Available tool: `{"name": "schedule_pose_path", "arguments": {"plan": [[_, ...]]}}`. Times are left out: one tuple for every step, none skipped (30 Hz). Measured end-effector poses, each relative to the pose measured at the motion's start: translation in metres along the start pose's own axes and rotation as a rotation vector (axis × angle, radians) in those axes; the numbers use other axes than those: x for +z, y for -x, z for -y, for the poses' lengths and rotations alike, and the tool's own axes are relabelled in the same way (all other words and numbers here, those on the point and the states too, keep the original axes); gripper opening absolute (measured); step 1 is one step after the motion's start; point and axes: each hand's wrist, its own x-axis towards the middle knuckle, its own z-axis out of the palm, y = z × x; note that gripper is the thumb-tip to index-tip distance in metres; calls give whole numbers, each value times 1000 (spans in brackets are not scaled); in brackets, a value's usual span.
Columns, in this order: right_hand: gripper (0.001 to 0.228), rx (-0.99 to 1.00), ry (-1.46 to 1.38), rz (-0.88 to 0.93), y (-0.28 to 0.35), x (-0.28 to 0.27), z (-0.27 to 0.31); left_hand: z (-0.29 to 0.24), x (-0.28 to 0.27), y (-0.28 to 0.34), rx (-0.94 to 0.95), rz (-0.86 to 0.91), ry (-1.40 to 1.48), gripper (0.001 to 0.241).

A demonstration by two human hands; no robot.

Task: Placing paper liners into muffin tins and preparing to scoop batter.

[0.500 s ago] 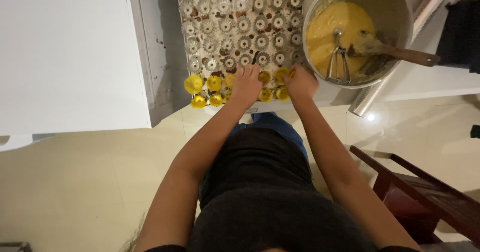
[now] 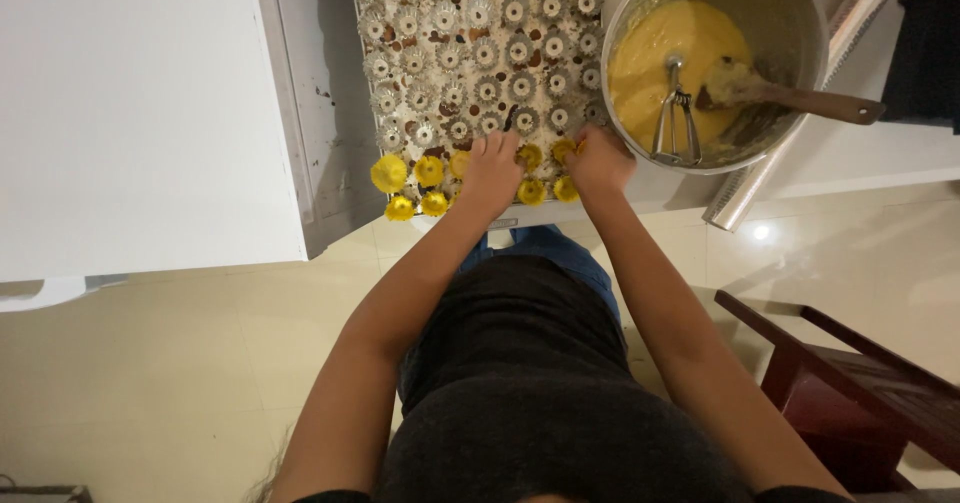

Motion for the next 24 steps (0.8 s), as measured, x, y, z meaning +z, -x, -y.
{"name": "schedule_pose_path", "arguments": {"plan": [[33, 0, 0, -1, 0, 0, 0, 1, -3, -1, 1, -1, 0, 13], [33, -9, 5, -7, 0, 0, 0, 1, -6, -2, 8, 4, -6, 11], [34, -18, 10, -11, 1, 0, 0, 1, -10, -2, 15, 9, -10, 10], [34, -17, 11, -10, 2, -2, 1, 1, -8, -1, 14, 10, -9, 10], [35, -2, 32, 8, 3, -4, 3, 2, -6, 0, 15, -2, -2, 10], [36, 14, 54, 26, 4, -6, 5, 3, -4, 1, 16, -13, 6, 9], [36, 12, 55, 25, 3, -5, 5, 3, -2, 2, 14, -15, 6, 9], [34, 2, 56, 18, 2, -3, 4, 3, 1, 2, 6, -34, 18, 10], [33, -8, 57, 12, 2, -3, 4, 3, 3, 2, -2, -52, 31, 10], [33, -8, 59, 11, 2, -4, 4, 2, 0, 0, -3, -54, 32, 10], [34, -19, 57, -2, 2, -4, 4, 1, -2, 0, -11, -18, 15, 11], [34, -29, 55, -16, 2, -5, 5, 1, -5, -1, -19, 18, -2, 11], [34, -31, 57, -16, 1, -5, 6, 1, -6, -2, -21, 18, -1, 11], [35, -5, 44, 17, -1, -5, 6, 1, -8, -2, -23, 60, -16, 11], [35, 21, 31, 49, -3, -6, 6, 1, -9, -3, -26, 102, -30, 12], [35, 21, 33, 48, -3, -8, 6, 1, -4, -3, -26, 101, -28, 12], [34, 36, 15, 68, -2, -10, 7, 1, 0, -1, -31, 80, -10, 13], [33, 52, -4, 89, -1, -12, 8, 2, 5, 0, -35, 59, 9, 15], [33, 51, -3, 88, -2, -10, 8, 2, 0, -1, -36, 58, 10, 15], [35, 51, -9, 78, -3, -9, 7, 1, -4, -2, -40, 66, 10, 16], [37, 53, -14, 68, -3, -8, 6, 0, -9, -3, -42, 75, 11, 17], [37, 54, -14, 67, -2, -6, 4, -1, -5, -2, -41, 74, 11, 17], [36, 47, -32, 45, -3, -4, 3, -1, -2, -1, -43, 71, -1, 17], [36, 40, -51, 23, -3, -2, 2, -1, 2, 1, -44, 68, -13, 17]]}}
